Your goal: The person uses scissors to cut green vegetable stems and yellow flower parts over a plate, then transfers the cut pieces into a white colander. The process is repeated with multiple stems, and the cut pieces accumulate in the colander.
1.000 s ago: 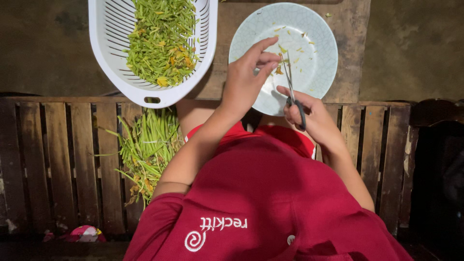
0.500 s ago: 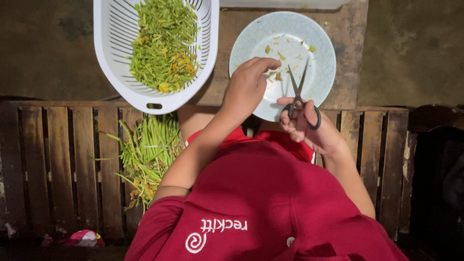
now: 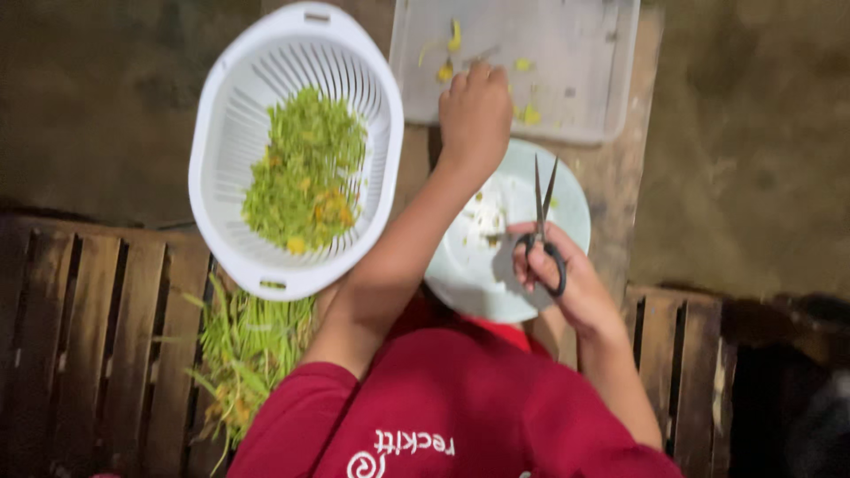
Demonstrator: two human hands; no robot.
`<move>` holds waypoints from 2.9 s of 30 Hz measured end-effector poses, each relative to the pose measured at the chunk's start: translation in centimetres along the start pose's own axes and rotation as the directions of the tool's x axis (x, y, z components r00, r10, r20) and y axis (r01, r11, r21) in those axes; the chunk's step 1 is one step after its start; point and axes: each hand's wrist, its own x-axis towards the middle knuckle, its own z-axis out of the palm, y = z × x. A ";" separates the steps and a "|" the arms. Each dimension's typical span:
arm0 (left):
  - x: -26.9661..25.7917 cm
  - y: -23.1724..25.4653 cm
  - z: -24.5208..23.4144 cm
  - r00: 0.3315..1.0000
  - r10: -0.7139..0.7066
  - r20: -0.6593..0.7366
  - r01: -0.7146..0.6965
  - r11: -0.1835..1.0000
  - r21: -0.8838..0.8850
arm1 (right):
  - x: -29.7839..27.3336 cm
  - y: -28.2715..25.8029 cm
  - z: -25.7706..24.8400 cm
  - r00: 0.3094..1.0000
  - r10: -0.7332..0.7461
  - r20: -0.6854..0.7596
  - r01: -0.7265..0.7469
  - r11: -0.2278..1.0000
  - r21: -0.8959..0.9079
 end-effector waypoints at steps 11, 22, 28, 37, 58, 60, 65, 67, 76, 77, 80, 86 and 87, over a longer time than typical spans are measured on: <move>3.7 -2.0 2.2 0.988 -0.038 0.151 0.030 0.998 0.051 | 4.6 -1.1 0.5 0.991 0.127 0.031 -0.127 0.992 0.000; 3.0 1.8 -3.2 0.979 -0.140 -0.147 0.011 0.759 -0.651 | 4.0 -0.9 -0.2 0.999 -0.041 0.006 0.041 0.999 0.008; -2.1 3.8 -5.7 0.985 -0.094 0.143 0.156 0.155 -0.975 | 0.5 -0.1 0.1 0.990 -0.095 -0.102 0.097 0.995 0.019; -12.1 1.1 -9.5 0.950 0.052 0.307 0.298 0.134 -0.945 | -3.4 0.8 1.5 0.876 -0.273 -0.399 0.303 0.953 0.012; -18.3 1.1 -12.9 0.994 0.087 0.069 0.001 0.613 -0.790 | -1.1 0.5 5.2 0.931 -0.149 -0.333 0.243 0.935 0.260; -18.5 0.7 -12.2 0.992 0.110 0.063 -0.017 0.607 -0.794 | -1.2 0.4 5.0 0.925 -0.181 -0.334 0.265 0.937 0.226; -19.0 -0.3 -8.9 0.984 0.048 0.173 0.155 0.261 -0.953 | -0.9 0.9 4.9 0.923 -0.180 -0.339 0.287 0.910 0.298; -19.1 -0.7 -7.7 0.952 0.037 0.305 0.304 0.027 -0.952 | -0.9 1.4 4.9 0.926 -0.185 -0.330 0.297 0.896 0.330; -18.6 -1.7 -8.3 0.687 0.143 0.712 0.713 -0.320 -0.624 | -1.0 2.3 3.8 0.913 -0.302 -0.275 0.370 0.895 0.248; -18.6 -1.8 -8.4 0.685 0.157 0.711 0.719 -0.304 -0.625 | -1.1 2.3 3.8 0.908 -0.318 -0.272 0.378 0.903 0.205; -18.8 -1.6 -8.1 0.754 0.111 0.647 0.656 -0.165 -0.736 | -1.3 2.2 3.9 0.895 -0.343 -0.285 0.395 0.905 0.154; -19.0 -1.8 -6.8 0.920 0.010 0.392 0.390 0.065 -0.918 | -2.0 2.1 4.5 0.904 -0.274 -0.327 0.327 0.938 0.116; -18.9 -2.2 -6.8 0.926 -0.018 0.377 0.376 0.115 -0.919 | -2.4 2.2 4.6 0.912 -0.234 -0.336 0.291 0.948 0.128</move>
